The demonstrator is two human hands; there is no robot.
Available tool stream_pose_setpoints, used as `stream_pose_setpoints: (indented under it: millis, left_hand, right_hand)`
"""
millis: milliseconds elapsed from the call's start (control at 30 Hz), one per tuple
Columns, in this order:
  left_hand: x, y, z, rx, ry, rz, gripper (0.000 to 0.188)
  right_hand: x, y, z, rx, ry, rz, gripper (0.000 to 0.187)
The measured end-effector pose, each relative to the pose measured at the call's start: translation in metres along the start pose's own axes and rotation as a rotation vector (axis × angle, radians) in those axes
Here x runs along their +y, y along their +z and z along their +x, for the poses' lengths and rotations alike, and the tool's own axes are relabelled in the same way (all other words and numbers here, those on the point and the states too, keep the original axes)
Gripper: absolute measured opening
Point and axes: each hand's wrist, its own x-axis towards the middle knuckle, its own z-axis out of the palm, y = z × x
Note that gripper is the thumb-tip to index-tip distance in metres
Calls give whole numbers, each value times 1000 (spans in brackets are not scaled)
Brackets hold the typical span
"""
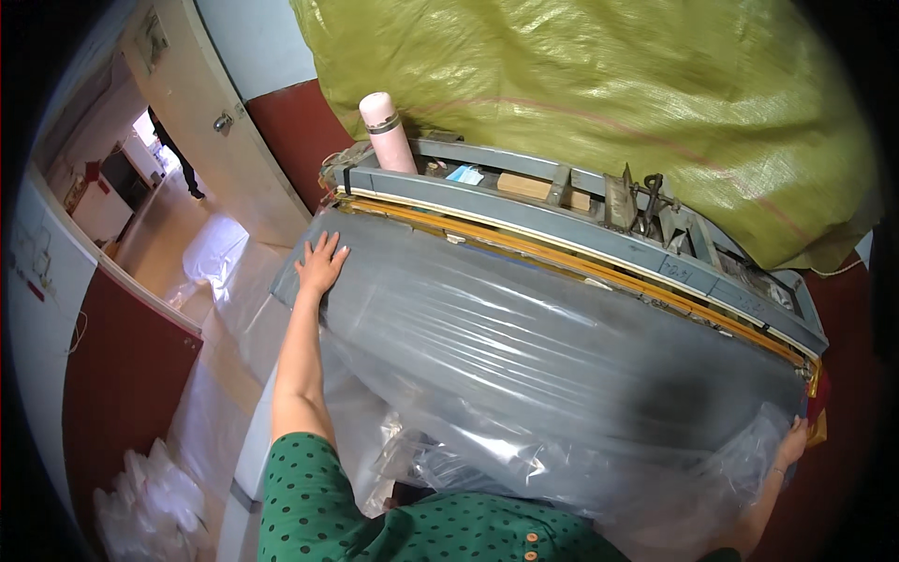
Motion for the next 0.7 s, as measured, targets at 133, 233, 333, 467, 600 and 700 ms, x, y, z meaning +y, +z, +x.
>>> stream_pose_setpoints:
  millis: [133,233,333,467,600,700]
  left_hand:
    - [-44,-2,23,96,51,-337,61]
    - [-31,-13,-9,402,52,-783,55]
    - [-67,-19,-80,136,79,-817,40]
    - [-106,-33,-280,-829,383,-561,30]
    - [-128,26,-490,-1758,-593,-1259,35]
    - [-88,16,-532,-1430,-894,-1475,36]
  right_hand:
    - [19,43,35,-70,-59,106,31]
    - [76,27,73,-221,-73,116,35]
    - [106,-2,79,-163,-59,323,45]
    - [73,-20,75,-225,-52,385,42]
    - [47,-42,96,-267,-185,377,33]
    - [-9,-47,104,-385,-212,503,33]
